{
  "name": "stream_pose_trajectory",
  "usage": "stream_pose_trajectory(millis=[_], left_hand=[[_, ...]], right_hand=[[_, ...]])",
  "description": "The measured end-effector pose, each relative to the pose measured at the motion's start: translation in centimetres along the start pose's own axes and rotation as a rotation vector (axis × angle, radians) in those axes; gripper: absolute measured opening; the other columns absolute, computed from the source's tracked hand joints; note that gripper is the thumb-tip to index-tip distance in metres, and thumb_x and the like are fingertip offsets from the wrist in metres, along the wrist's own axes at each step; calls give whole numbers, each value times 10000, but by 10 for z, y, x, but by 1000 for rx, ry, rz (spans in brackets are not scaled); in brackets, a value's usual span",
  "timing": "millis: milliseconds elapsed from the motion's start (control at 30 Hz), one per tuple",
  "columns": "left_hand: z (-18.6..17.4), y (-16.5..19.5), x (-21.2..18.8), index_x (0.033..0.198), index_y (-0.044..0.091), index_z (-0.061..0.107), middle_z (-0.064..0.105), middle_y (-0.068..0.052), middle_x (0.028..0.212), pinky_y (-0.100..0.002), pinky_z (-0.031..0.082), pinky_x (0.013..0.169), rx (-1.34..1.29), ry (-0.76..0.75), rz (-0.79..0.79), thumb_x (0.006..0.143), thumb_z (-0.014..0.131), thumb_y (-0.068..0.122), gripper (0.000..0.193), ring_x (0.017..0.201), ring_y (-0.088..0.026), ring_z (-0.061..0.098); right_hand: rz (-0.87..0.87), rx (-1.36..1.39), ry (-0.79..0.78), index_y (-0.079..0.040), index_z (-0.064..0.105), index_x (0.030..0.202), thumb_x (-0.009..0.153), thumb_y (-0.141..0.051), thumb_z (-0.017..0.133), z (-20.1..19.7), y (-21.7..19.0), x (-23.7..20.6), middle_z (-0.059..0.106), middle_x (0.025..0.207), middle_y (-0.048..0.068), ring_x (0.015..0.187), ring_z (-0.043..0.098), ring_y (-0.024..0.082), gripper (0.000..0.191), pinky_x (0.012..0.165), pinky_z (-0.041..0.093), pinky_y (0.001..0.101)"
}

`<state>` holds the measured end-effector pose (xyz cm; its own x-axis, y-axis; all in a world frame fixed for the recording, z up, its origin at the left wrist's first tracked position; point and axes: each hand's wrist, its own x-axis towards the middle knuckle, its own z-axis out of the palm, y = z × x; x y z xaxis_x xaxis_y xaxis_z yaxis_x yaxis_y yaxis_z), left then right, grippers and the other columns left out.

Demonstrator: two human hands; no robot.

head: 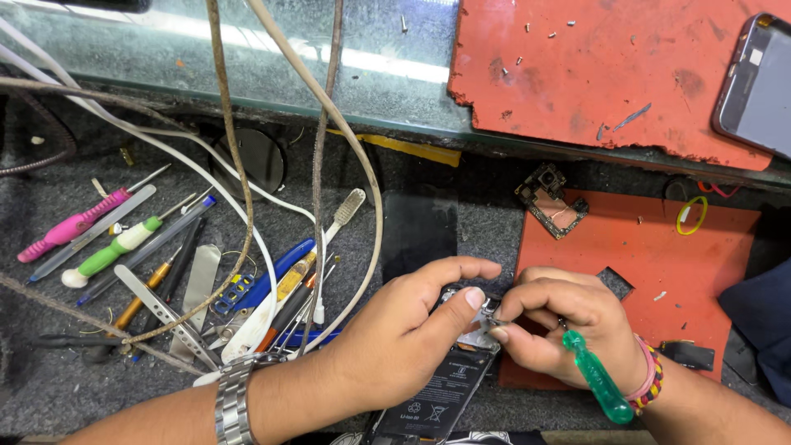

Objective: The person uses a green-handled screwdriver to unscrew and pry components inside an opened smartphone, working on the internal board and battery area, then lifts and repositions the phone chassis while continuing to work on the internals by hand and with the screwdriver.

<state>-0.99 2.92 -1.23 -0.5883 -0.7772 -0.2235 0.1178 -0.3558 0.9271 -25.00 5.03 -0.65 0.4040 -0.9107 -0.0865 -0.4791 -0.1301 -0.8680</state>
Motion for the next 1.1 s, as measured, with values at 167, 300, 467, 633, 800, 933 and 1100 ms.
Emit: stream_pose_trajectory(millis=[167,300,467,633,800,933,1100], left_hand=[[-2,1,1,1350,17,600,747,-67,1042,-264,558,827,27,0,-117,1028,515,234,398,938,-80,670],[-1,-4,0,1354,2,592,727,-61,1079,-260,550,852,-31,-2,-98,1043,513,214,385,972,-71,645],[-1,-17,6,1345,11,589,654,-10,990,-232,522,814,-184,62,-130,1046,525,164,342,902,-46,576],[-4,-28,15,1276,20,622,635,-5,925,-236,514,768,-364,131,-241,1029,541,148,290,848,-59,581],[-6,-34,15,1257,25,647,649,-12,939,-223,493,775,-322,124,-260,1041,552,151,268,868,-56,572],[-5,-38,18,1216,16,649,668,-18,937,-233,510,762,-440,155,-303,1030,544,147,250,852,-63,601],[-4,-41,22,1149,17,670,673,-25,891,-237,509,731,-372,216,-327,1022,551,154,222,807,-70,605]], right_hand=[[-5,-18,-12,-101,721,880,746,-95,842,0,8,-1,510,647,-47,488,411,42,181,437,318,251],[-1,-24,-19,-105,730,889,741,-98,855,-1,12,-4,497,643,-50,487,401,43,194,445,317,240],[128,264,99,-42,704,1015,845,-84,755,-2,11,-7,543,819,21,642,404,90,182,601,380,251],[-52,742,254,-44,605,1044,1052,-304,539,0,16,-6,516,959,88,822,503,192,268,847,469,381],[-122,930,236,-32,530,1027,1087,-221,585,1,16,-15,518,999,107,851,615,234,206,855,569,459],[-111,489,125,-91,508,906,985,13,634,1,11,-20,523,1051,87,1015,714,262,182,965,644,479],[-139,152,133,-81,536,787,794,74,754,3,7,-9,671,907,48,920,801,232,267,805,685,344]])
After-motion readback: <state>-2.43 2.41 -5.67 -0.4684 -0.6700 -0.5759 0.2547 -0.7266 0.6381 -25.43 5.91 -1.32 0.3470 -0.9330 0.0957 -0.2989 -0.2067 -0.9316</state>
